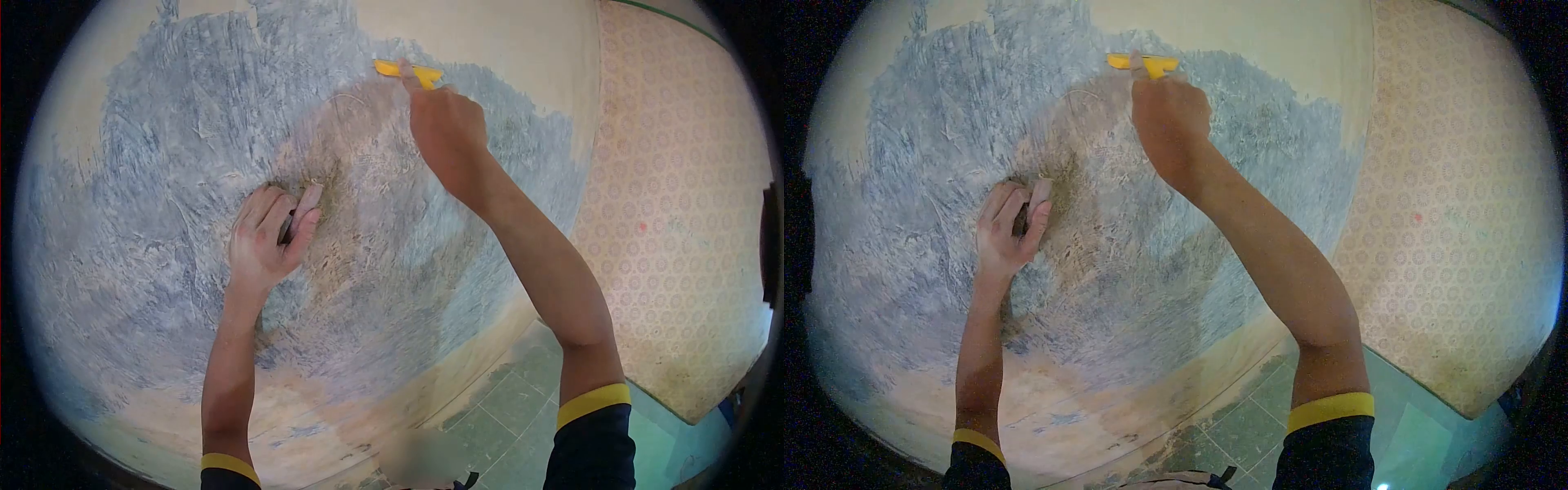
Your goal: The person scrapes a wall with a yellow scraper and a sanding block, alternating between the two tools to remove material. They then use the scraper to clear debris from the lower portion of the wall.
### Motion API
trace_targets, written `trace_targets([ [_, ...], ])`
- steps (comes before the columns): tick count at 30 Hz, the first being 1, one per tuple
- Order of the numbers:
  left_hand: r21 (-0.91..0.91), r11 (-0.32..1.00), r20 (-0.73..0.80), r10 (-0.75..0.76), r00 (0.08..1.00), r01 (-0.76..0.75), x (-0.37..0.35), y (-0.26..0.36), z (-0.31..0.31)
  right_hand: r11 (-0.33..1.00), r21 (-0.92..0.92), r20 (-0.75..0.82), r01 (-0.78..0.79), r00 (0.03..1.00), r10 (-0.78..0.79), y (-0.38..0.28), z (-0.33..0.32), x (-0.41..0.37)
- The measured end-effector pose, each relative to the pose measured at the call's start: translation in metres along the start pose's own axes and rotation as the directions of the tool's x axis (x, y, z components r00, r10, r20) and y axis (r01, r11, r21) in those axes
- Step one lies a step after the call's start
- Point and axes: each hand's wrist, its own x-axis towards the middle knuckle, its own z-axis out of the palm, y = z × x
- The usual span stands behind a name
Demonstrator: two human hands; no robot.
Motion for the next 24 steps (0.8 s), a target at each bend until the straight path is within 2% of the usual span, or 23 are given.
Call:
trace_targets([
  [3,-0.003,1.0,0.004,-0.011,1.0,0.011,-0.003,0.001,-0.003,0.998,-0.065,0.059,-0.008,0.998,0.012,-0.003,0.001,-0.002],
  [6,-0.01,1.0,-0.005,0.019,1.0,-0.019,0.0,-0.001,-0.001,1.0,-0.023,-0.028,0.003,1.0,-0.004,0.004,0.005,0.004],
  [8,-0.005,0.999,-0.001,0.04,0.999,-0.04,-0.001,0.0,-0.001,0.989,-0.15,0.049,-0.005,0.999,0.012,-0.004,0.001,-0.002],
  [12,0.02,1.0,0.017,-0.009,1.0,0.008,-0.002,0.003,-0.002,0.995,-0.102,0.015,0.017,1.0,-0.015,0.0,0.001,0.005],
  [14,0.025,0.999,0.047,-0.024,0.999,0.023,0.0,0.004,-0.002,0.994,-0.113,0.083,0.006,0.997,0.004,-0.004,0.0,0.006],
  [18,0.035,0.999,-0.005,-0.001,1.0,0.001,-0.002,0.003,0.001,0.988,-0.155,0.099,0.005,0.995,0.011,-0.005,-0.001,0.001],
  [20,0.036,0.999,-0.03,0.031,0.999,-0.03,0.0,0.002,0.004,0.995,-0.092,0.014,0.023,1.0,-0.021,-0.002,-0.001,0.007],
  [21,0.039,0.999,-0.028,-0.008,1.0,0.009,0.001,0.004,0.004,0.995,-0.091,0.012,0.031,0.999,-0.03,-0.004,-0.003,0.006],
  [23,0.043,0.998,-0.011,-0.053,0.999,0.054,-0.004,0.005,0.002,0.994,-0.112,0.164,0.001,0.986,0.018,-0.011,-0.004,-0.005],
  [24,0.065,0.997,-0.046,-0.031,0.998,0.034,-0.001,0.004,0.004,0.993,-0.114,0.159,0.012,0.987,0.007,-0.008,-0.002,0.0],
])
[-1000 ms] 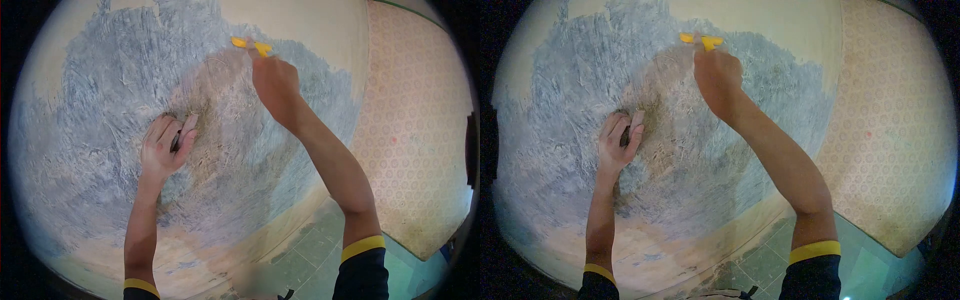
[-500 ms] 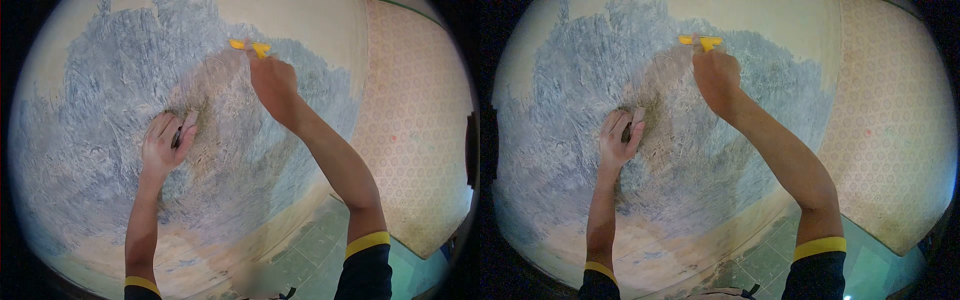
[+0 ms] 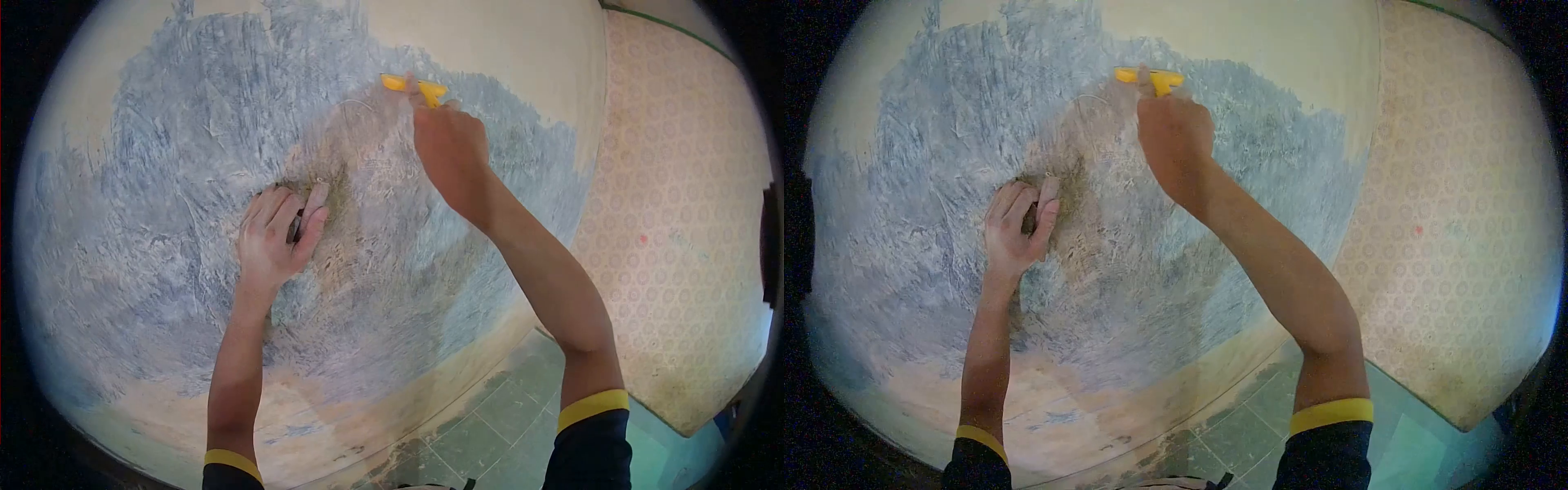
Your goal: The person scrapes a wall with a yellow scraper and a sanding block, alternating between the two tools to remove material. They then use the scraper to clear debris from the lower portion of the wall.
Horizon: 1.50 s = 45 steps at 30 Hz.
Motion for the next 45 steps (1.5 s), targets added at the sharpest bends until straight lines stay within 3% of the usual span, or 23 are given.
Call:
trace_targets([
  [2,0.016,1.0,-0.032,0.027,0.999,-0.026,0.002,0.0,0.003,0.997,0.075,-0.147,0.01,0.989,0.001,0.009,0.007,0.009],
  [5,0.043,0.999,-0.036,0.026,0.999,-0.024,0.0,-0.001,0.003,1.0,0.004,-0.037,-0.014,0.999,0.014,0.0,-0.002,0.003],
  [12,0.039,0.999,-0.046,-0.012,0.999,0.014,0.004,0.007,0.006,0.997,0.074,-0.088,0.024,0.996,-0.017,0.015,0.001,0.002],
  [14,0.07,0.998,-0.072,-0.002,0.997,0.007,0.002,0.005,0.003,0.948,0.317,-0.13,0.012,0.991,0.031,0.023,0.002,0.002],
  [17,0.035,0.999,0.028,0.014,1.0,-0.015,-0.006,-0.002,-0.002,0.864,0.502,-0.173,0.02,0.982,0.077,0.028,0.007,0.002],
  [20,0.034,0.997,0.014,0.07,0.997,-0.071,-0.008,-0.003,-0.002,0.804,0.593,-0.294,0.05,0.943,0.158,0.027,0.013,0.009],
  [27,0.012,0.998,0.038,0.067,0.997,-0.068,-0.011,-0.004,-0.004,0.757,0.63,-0.423,0.173,0.894,0.147,0.018,0.001,0.028],
  [30,0.006,0.998,0.018,0.069,0.997,-0.069,-0.014,-0.006,-0.003,0.707,0.685,-0.362,0.176,0.924,0.121,0.006,-0.008,0.029],
  [32,0.019,0.997,0.019,0.069,0.997,-0.069,-0.014,-0.006,-0.003,0.702,0.711,-0.176,0.05,0.978,0.108,-0.003,-0.02,0.026],
  [33,0.017,0.997,0.023,0.07,0.997,-0.071,-0.015,-0.006,-0.003,0.697,0.714,-0.182,0.06,0.978,0.101,-0.011,-0.022,0.02],
  [35,0.031,0.997,0.049,0.063,0.997,-0.064,-0.014,-0.005,-0.006,0.808,0.567,-0.3,0.16,0.954,0.022,-0.031,-0.027,0.013],
  [39,0.008,0.997,0.031,0.078,0.996,-0.078,-0.016,-0.006,-0.003,0.772,0.609,-0.336,0.181,0.941,0.045,-0.064,-0.036,0.027],
  [41,0.005,0.996,0.045,0.086,0.995,-0.086,-0.016,-0.007,-0.003,0.8,0.568,-0.444,0.195,0.89,0.098,-0.068,-0.041,0.048],
  [43,0.008,0.996,0.057,0.085,0.995,-0.086,-0.016,-0.007,-0.006,0.849,0.508,-0.391,0.145,0.917,0.077,-0.075,-0.052,0.04],
  [45,-0.108,0.993,0.084,0.051,0.995,-0.042,-0.017,-0.006,-0.014,0.89,0.446,-0.324,0.095,0.944,0.062,-0.08,-0.053,0.034],
])
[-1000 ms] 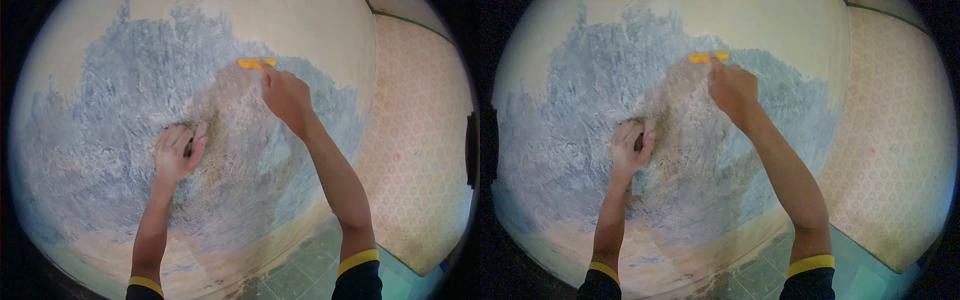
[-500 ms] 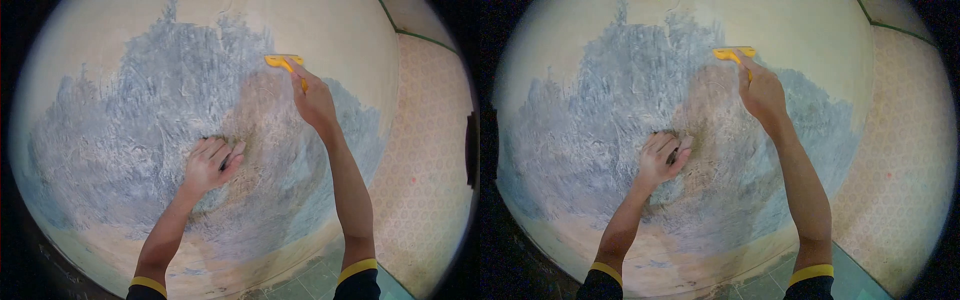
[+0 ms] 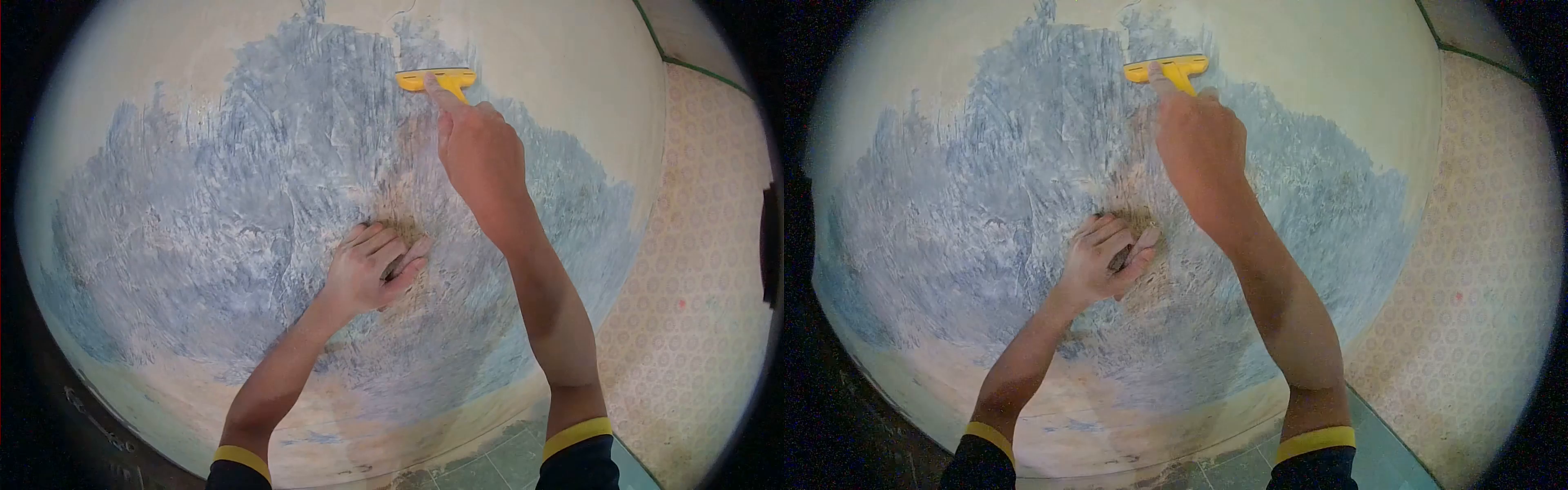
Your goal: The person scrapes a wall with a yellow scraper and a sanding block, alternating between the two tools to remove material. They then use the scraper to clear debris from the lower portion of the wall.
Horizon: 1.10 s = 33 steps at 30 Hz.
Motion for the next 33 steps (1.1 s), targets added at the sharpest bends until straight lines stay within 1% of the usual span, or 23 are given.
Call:
trace_targets([
  [1,-0.003,1.0,-0.002,-0.004,1.0,0.004,-0.001,0.002,-0.004,1.0,0.01,-0.019,0.023,1.0,-0.023,0.004,0.003,0.004],
  [3,-0.235,0.962,0.039,-0.134,0.99,0.139,0.001,0.003,-0.013,0.999,0.015,-0.045,0.042,0.998,-0.041,0.008,0.002,0.01],
  [4,-0.237,0.962,0.04,-0.133,0.99,0.138,0.002,0.005,-0.019,0.998,0.01,-0.065,0.064,0.996,-0.063,0.007,0.001,0.012],
  [6,-0.238,0.957,-0.014,-0.173,0.985,0.165,0.002,0.006,-0.035,0.996,0.004,-0.085,0.086,0.993,-0.085,0.002,-0.002,0.006],
  [7,-0.241,0.957,-0.012,-0.172,0.985,0.164,0.001,0.007,-0.043,0.999,-0.033,0.002,0.028,1.0,-0.028,-0.002,-0.005,-0.007],
  [8,-0.225,0.964,-0.069,-0.158,0.985,0.139,0.001,0.006,-0.05,0.997,-0.076,0.084,-0.019,0.996,0.026,-0.005,-0.007,-0.012],
  [9,-0.21,0.971,-0.123,-0.144,0.982,0.116,0.0,0.006,-0.055,0.997,-0.08,0.084,-0.019,0.996,0.025,-0.004,-0.004,-0.008],
  [11,-0.193,0.972,-0.114,-0.158,0.981,0.134,0.003,0.001,-0.062,0.991,-0.065,-0.109,0.119,0.986,-0.126,0.003,0.006,0.001],
  [12,-0.173,0.972,-0.101,-0.177,0.979,0.158,0.002,-0.001,-0.065,0.992,-0.065,-0.102,0.113,0.988,-0.119,0.001,0.005,0.0],
  [14,-0.166,0.967,-0.094,-0.209,0.973,0.191,0.001,-0.006,-0.067,0.995,-0.101,-0.014,0.021,1.0,-0.022,-0.006,-0.001,0.0],
  [15,-0.156,0.963,-0.087,-0.236,0.968,0.221,-0.002,-0.009,-0.07,0.995,-0.101,-0.01,0.017,1.0,-0.018,-0.006,-0.001,-0.005],
  [17,-0.129,0.968,-0.063,-0.224,0.972,0.215,-0.009,-0.013,-0.075,0.99,-0.14,0.074,-0.019,0.997,0.03,-0.005,-0.002,-0.012],
  [18,-0.104,0.972,-0.034,-0.214,0.976,0.209,-0.012,-0.014,-0.076,0.99,-0.142,0.075,-0.015,0.997,0.026,-0.004,0.001,-0.007],
  [19,-0.105,0.973,-0.04,-0.212,0.977,0.206,-0.013,-0.019,-0.074,0.993,-0.116,-0.009,0.01,1.0,-0.011,-0.001,0.005,0.004],
  [20,-0.068,0.988,-0.016,-0.14,0.99,0.139,-0.015,-0.025,-0.072,0.996,-0.088,-0.087,0.03,0.996,-0.038,0.0,0.007,0.007],
  [21,-0.031,0.997,0.011,-0.072,0.997,0.073,-0.018,-0.027,-0.072,0.996,-0.084,-0.082,0.028,0.996,-0.035,-0.002,0.007,0.003],
  [23,-0.049,0.995,0.003,-0.09,0.996,0.09,-0.017,-0.024,-0.075,0.987,-0.16,0.0,-0.006,1.0,0.006,-0.009,0.004,-0.003],
  [25,-0.065,0.992,0.0,-0.106,0.994,0.105,-0.02,-0.025,-0.08,0.986,-0.168,0.005,0.004,1.0,-0.003,-0.006,0.008,-0.006],
  [27,-0.057,0.997,-0.015,-0.051,0.999,0.05,-0.022,-0.026,-0.079,0.984,-0.177,0.008,0.018,1.0,-0.017,-0.002,0.008,-0.002],
  [28,-0.055,0.997,-0.007,-0.053,0.999,0.052,-0.023,-0.027,-0.079,0.986,-0.163,0.0,0.022,1.0,-0.022,-0.003,0.007,0.001],
  [30,0.009,1.0,0.052,-0.01,0.999,0.01,-0.025,-0.029,-0.079,0.989,-0.141,-0.002,0.036,0.999,-0.036,-0.005,0.004,-0.001],
  [32,0.026,1.0,0.066,-0.013,0.998,0.011,-0.029,-0.029,-0.077,0.98,-0.194,0.036,0.055,0.998,-0.049,-0.005,-0.001,-0.01],
  [33,0.037,0.999,0.072,-0.007,0.997,0.004,-0.028,-0.03,-0.076,0.98,-0.188,0.032,0.057,0.998,-0.052,-0.004,-0.002,-0.005],
])
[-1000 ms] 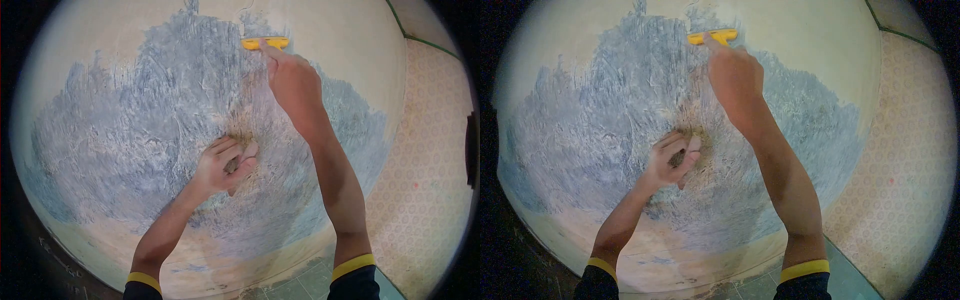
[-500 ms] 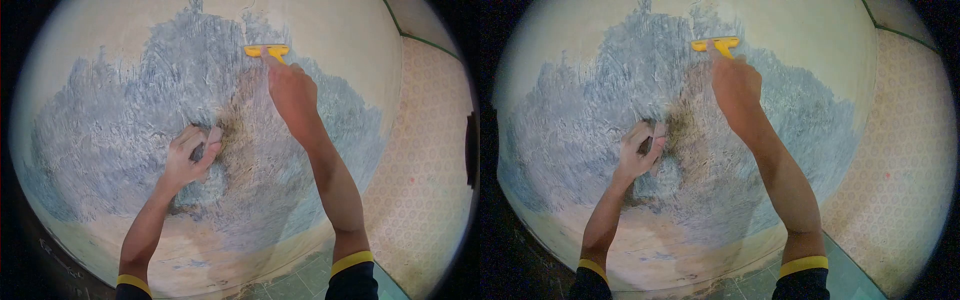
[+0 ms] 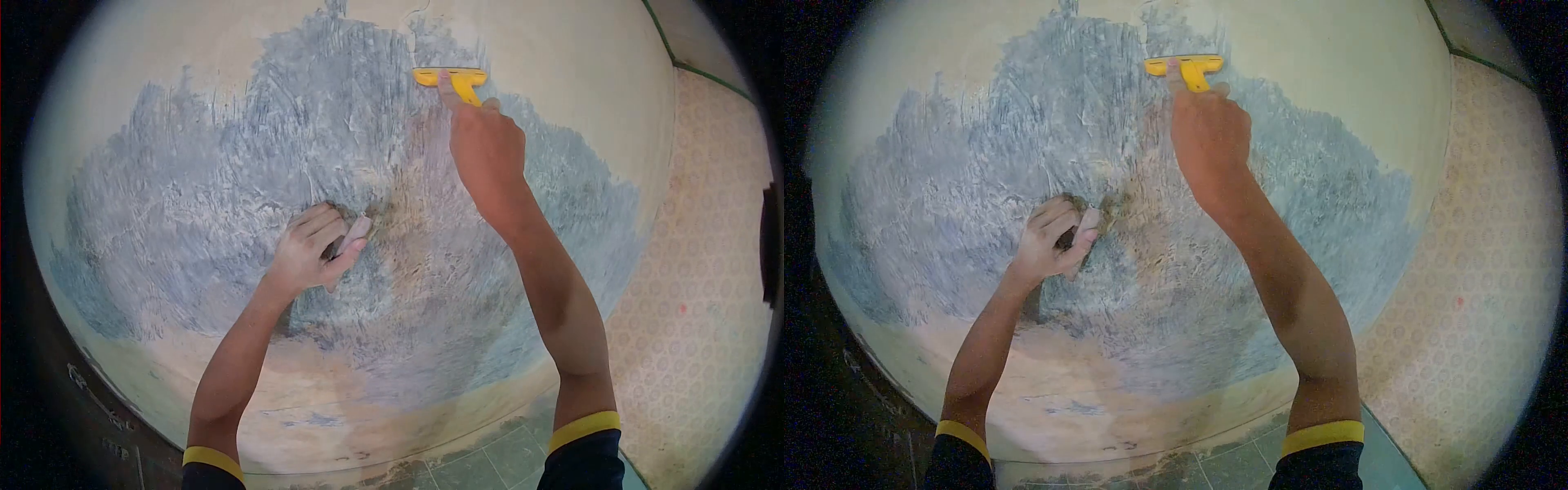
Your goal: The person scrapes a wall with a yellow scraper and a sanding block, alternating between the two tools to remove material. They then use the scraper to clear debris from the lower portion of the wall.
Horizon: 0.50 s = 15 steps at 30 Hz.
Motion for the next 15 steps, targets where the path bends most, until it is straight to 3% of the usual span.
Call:
trace_targets([
  [2,0.024,1.0,-0.005,0.017,1.0,-0.017,0.004,0.002,0.003,0.997,0.004,-0.101,0.075,0.992,-0.074,0.005,0.0,0.008],
  [9,0.088,0.995,-0.033,0.04,0.999,-0.037,0.003,0.007,0.006,0.996,-0.021,-0.017,0.088,0.996,-0.089,0.011,-0.002,0.0],
  [12,0.111,0.993,-0.041,0.053,0.998,-0.048,0.003,0.007,0.008,0.989,-0.02,-0.139,0.148,0.979,-0.15,0.012,-0.002,0.005],
  [15,0.048,0.996,0.019,-0.07,0.997,0.069,0.003,0.01,0.002,0.995,-0.046,-0.06,0.084,0.994,-0.086,0.003,-0.005,-0.003],
])
